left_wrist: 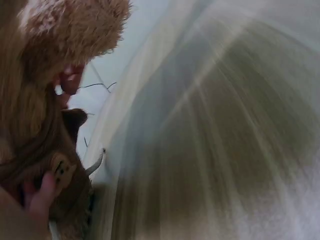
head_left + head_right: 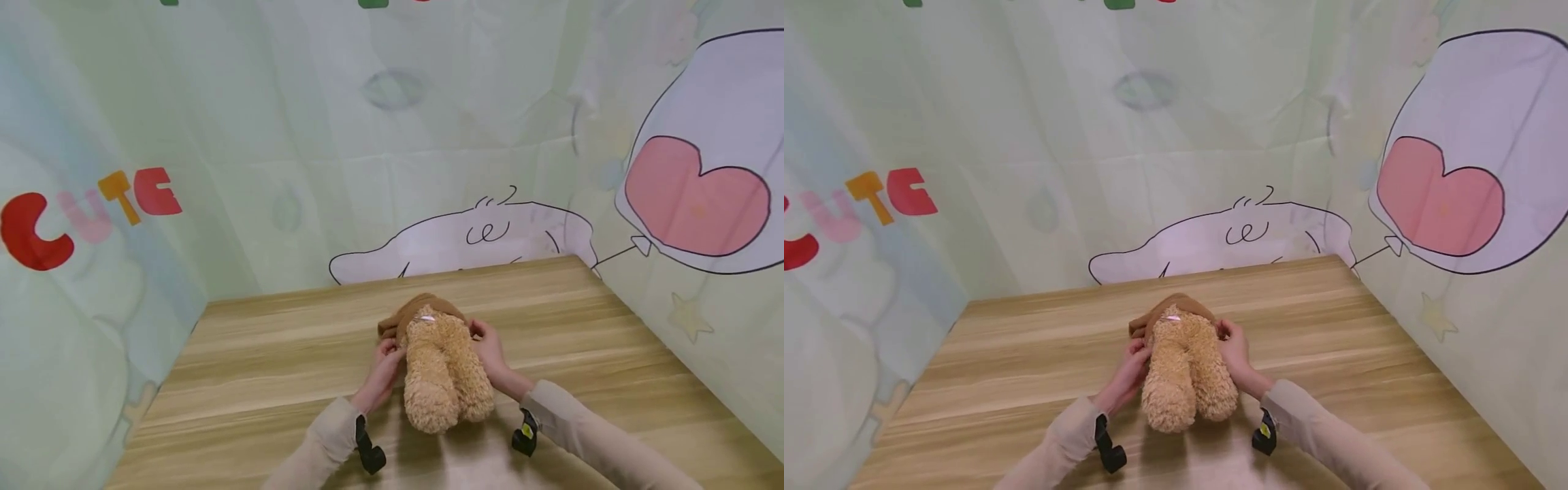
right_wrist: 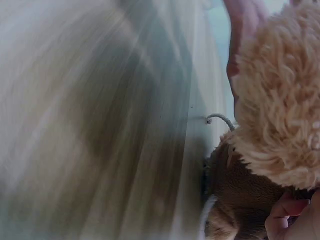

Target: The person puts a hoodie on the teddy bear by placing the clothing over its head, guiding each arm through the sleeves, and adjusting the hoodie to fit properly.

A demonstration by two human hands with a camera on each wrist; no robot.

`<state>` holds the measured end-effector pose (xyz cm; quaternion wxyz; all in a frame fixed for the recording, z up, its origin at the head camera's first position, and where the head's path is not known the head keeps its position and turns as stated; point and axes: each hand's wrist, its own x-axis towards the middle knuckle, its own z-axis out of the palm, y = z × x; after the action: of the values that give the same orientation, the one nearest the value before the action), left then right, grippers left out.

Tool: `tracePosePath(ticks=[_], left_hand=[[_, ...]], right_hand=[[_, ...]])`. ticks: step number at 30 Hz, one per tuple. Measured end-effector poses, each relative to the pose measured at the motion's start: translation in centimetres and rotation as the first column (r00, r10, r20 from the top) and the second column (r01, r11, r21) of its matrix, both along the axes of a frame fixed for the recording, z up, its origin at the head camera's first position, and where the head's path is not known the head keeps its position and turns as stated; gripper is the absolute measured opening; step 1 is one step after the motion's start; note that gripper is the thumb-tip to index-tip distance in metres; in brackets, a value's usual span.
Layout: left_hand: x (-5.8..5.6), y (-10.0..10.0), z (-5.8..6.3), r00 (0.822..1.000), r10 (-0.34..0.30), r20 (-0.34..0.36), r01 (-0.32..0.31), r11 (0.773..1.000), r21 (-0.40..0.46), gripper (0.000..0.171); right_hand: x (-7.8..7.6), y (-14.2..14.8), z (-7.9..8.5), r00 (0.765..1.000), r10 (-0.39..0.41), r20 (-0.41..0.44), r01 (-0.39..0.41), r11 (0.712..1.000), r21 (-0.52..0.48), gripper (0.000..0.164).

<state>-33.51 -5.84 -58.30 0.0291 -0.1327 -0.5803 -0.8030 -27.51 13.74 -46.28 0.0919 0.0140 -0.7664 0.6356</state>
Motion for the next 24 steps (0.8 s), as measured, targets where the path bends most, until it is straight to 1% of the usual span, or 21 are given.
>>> tracePosePath(ticks=[1,2,3,4,5,6,7,8,9,10,11,12,13,15,16,18,19,20,21,23,24], left_hand=[[0.7,0.1,1.0,0.997,0.063,-0.048,-0.065,0.997,-0.030,0.005],[1.3,0.2,2.0,0.987,0.123,-0.107,-0.132,0.988,-0.081,0.013],[1.9,0.2,3.1,0.968,0.180,-0.174,-0.207,0.967,-0.150,0.017],[3.0,0.4,4.8,0.949,0.242,-0.202,-0.289,0.923,-0.255,0.019],[3.9,0.3,6.2,0.930,0.276,-0.243,-0.352,0.859,-0.372,0.018],[4.7,0.2,7.4,0.911,0.274,-0.307,-0.396,0.788,-0.472,0.015],[5.3,-0.1,8.2,0.893,0.259,-0.369,-0.438,0.690,-0.576,0.009],[5.7,-0.4,8.8,0.869,0.229,-0.438,-0.484,0.575,-0.660,0.011],[5.9,-0.7,9.2,0.843,0.183,-0.505,-0.527,0.468,-0.709,0.023],[6.1,-1.1,9.4,0.815,0.125,-0.566,-0.567,0.374,-0.734,0.033],[6.2,-1.3,9.7,0.790,0.065,-0.610,-0.598,0.301,-0.742,0.043],[6.4,-1.4,10.1,0.762,0.017,-0.648,-0.631,0.249,-0.735,0.048],[6.5,-1.4,10.6,0.749,-0.022,-0.662,-0.642,0.220,-0.734,0.051],[6.6,-1.3,11.5,0.718,-0.085,-0.691,-0.666,0.208,-0.717,0.046],[6.6,-1.3,12.0,0.712,-0.109,-0.693,-0.665,0.212,-0.716,0.038],[6.6,-1.3,13.0,0.708,-0.139,-0.693,-0.659,0.225,-0.718,0.030],[6.6,-1.4,13.3,0.710,-0.157,-0.686,-0.648,0.234,-0.725,0.030],[6.5,-1.5,13.6,0.705,-0.176,-0.687,-0.646,0.238,-0.725,0.028],[6.4,-1.6,13.8,0.710,-0.196,-0.676,-0.636,0.234,-0.736,0.028],[6.4,-1.8,14.0,0.723,-0.235,-0.649,-0.614,0.212,-0.761,0.035],[6.3,-1.8,14.1,0.724,-0.258,-0.640,-0.616,0.178,-0.768,0.037]], right_hand=[[0.0,-0.3,0.1,0.999,0.018,-0.027,-0.017,0.999,0.039,0.008],[0.0,-0.5,0.1,0.998,0.034,-0.059,-0.029,0.995,0.094,0.011],[0.0,-0.7,0.1,0.994,0.046,-0.099,-0.029,0.987,0.161,0.014],[0.0,-0.8,0.0,0.988,0.061,-0.142,-0.028,0.974,0.226,0.017],[0.1,-0.9,0.0,0.981,0.077,-0.180,-0.021,0.956,0.294,0.020],[0.1,-1.0,-0.2,0.967,0.100,-0.235,-0.005,0.927,0.376,0.024],[0.2,-0.9,-0.4,0.948,0.122,-0.292,0.029,0.885,0.465,0.027],[0.3,-0.8,-0.6,0.924,0.145,-0.355,0.079,0.833,0.548,0.030],[0.4,-0.7,-0.9,0.893,0.173,-0.415,0.134,0.778,0.613,0.030],[0.5,-0.6,-1.1,0.858,0.209,-0.469,0.181,0.732,0.657,0.031],[0.6,-0.5,-1.4,0.819,0.245,-0.518,0.230,0.688,0.688,0.032],[0.7,-0.3,-1.5,0.782,0.274,-0.560,0.276,0.654,0.705,0.034],[0.8,0.0,-1.6,0.758,0.303,-0.578,0.288,0.640,0.713,0.036],[1.0,0.5,-1.4,0.727,0.346,-0.593,0.288,0.631,0.720,0.041],[1.1,0.7,-1.2,0.721,0.364,-0.590,0.273,0.634,0.724,0.041],[1.3,1.0,-0.6,0.719,0.393,-0.573,0.251,0.623,0.741,0.038],[1.3,1.1,-0.3,0.714,0.410,-0.567,0.245,0.612,0.752,0.036],[1.3,1.1,-0.1,0.706,0.423,-0.568,0.256,0.596,0.761,0.034],[1.3,1.0,0.1,0.694,0.436,-0.573,0.268,0.582,0.768,0.032],[1.2,0.8,0.3,0.664,0.458,-0.591,0.315,0.545,0.777,0.026],[1.2,0.7,0.3,0.638,0.472,-0.609,0.353,0.524,0.775,0.021]])
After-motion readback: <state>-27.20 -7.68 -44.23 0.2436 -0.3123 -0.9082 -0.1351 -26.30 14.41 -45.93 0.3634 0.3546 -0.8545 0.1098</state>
